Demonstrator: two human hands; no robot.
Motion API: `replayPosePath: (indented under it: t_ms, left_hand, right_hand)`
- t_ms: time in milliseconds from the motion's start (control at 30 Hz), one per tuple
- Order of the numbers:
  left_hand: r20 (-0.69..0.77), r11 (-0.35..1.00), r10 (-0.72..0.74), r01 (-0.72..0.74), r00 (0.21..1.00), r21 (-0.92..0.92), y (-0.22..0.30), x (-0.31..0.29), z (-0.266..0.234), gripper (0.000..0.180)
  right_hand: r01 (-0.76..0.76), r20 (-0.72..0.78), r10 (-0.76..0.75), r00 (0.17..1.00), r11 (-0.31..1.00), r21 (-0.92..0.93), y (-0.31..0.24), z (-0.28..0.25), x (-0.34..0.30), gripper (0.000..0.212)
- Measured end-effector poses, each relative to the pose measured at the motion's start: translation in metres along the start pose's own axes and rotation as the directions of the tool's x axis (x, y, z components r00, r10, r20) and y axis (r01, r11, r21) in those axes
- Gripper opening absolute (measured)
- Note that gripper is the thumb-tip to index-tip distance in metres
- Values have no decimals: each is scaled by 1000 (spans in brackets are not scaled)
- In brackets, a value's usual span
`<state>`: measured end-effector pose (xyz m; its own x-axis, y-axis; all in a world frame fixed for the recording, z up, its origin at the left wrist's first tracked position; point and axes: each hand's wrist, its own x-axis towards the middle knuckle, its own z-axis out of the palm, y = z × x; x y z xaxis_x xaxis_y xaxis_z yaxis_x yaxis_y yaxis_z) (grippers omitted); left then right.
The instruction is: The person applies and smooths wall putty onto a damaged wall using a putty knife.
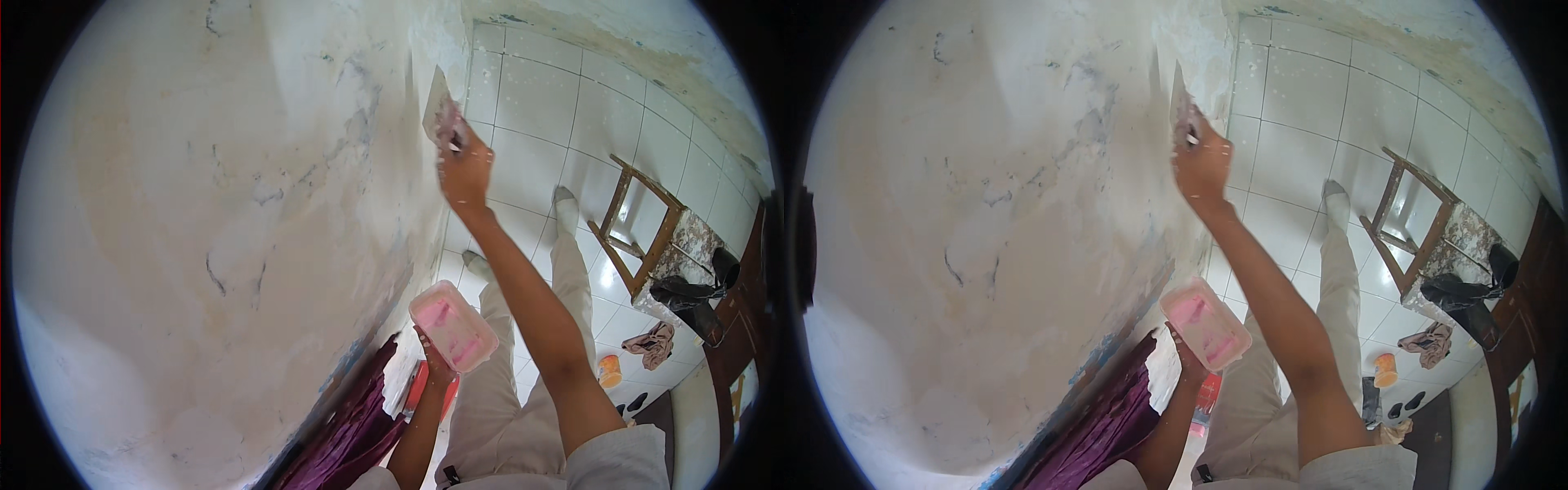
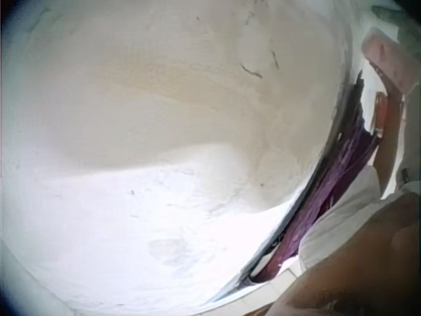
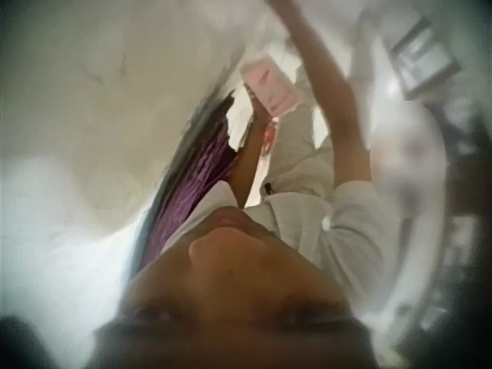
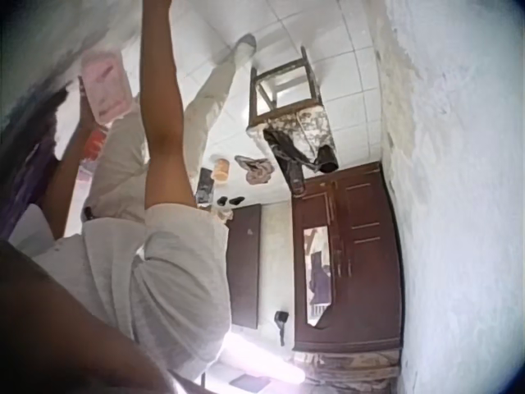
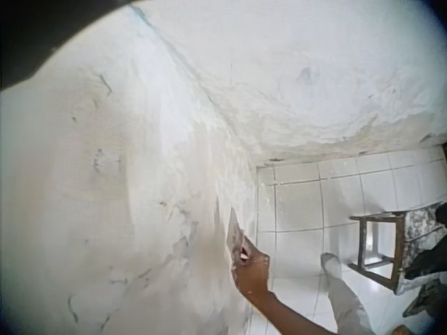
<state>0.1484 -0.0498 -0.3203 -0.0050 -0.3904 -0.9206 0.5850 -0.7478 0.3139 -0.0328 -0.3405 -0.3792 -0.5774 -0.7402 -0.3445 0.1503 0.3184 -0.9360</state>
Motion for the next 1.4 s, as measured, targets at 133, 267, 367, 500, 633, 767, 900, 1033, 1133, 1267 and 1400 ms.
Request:
replayPosePath:
  t_ms: [133, 267, 367, 500, 633, 767, 900, 1033, 1133, 1267, 1400]
  left_hand:
    - [-133, 996, -12, 24, 991, 88, -3, -4, -20, 88]
    - [-157, 986, 56, -30, 986, 164, -9, -10, -33, 92]
    - [-188, 991, 29, -3, 982, 133, -9, -11, -31, 92]
    - [-50, 997, 49, -45, 998, 67, -5, -9, -24, 91]
    - [-5, 997, 60, -60, 998, 51, -2, -8, -25, 90]
    - [-22, 999, 20, -21, 1000, -40, -2, -10, -30, 89]
    - [-19, 999, 45, -46, 999, -22, 1, -12, -31, 85]
    - [-49, 998, 62, -63, 997, -20, 3, -17, -28, 85]
    - [-40, 999, 45, -45, 998, -7, 6, -19, -26, 87]
    - [-110, 932, -114, 68, 987, -357, 1, -24, -26, 74]
    - [-130, 978, -59, 31, 990, -209, -5, -26, -40, 77]
  right_hand:
    - [244, 72, -240, 968, 969, -48, -29, 45, -40, 37]
    - [353, 272, -329, 904, 935, -42, -45, 16, -104, 41]
    - [502, 204, -514, 833, 858, 111, -36, -22, -122, 38]
    - [75, 34, -72, 997, 992, -105, -7, -34, -75, 23]
    - [-71, 333, 168, 928, 956, -284, 3, -5, 22, 28]
    - [21, 285, 88, 955, 934, -356, -44, 28, 66, 42]
    - [141, 185, -109, 977, 976, -166, -81, 3, 122, 34]
    - [-10, 190, 9, 982, 1000, 2, -41, -33, 137, 25]
    - [-301, 346, 304, 887, 951, -66, 23, -34, 116, 23]
    - [-142, 627, 268, 731, 959, -245, 72, 14, 96, 22]
    - [-479, 425, 415, 805, 876, 54, 26, 54, 145, 20]
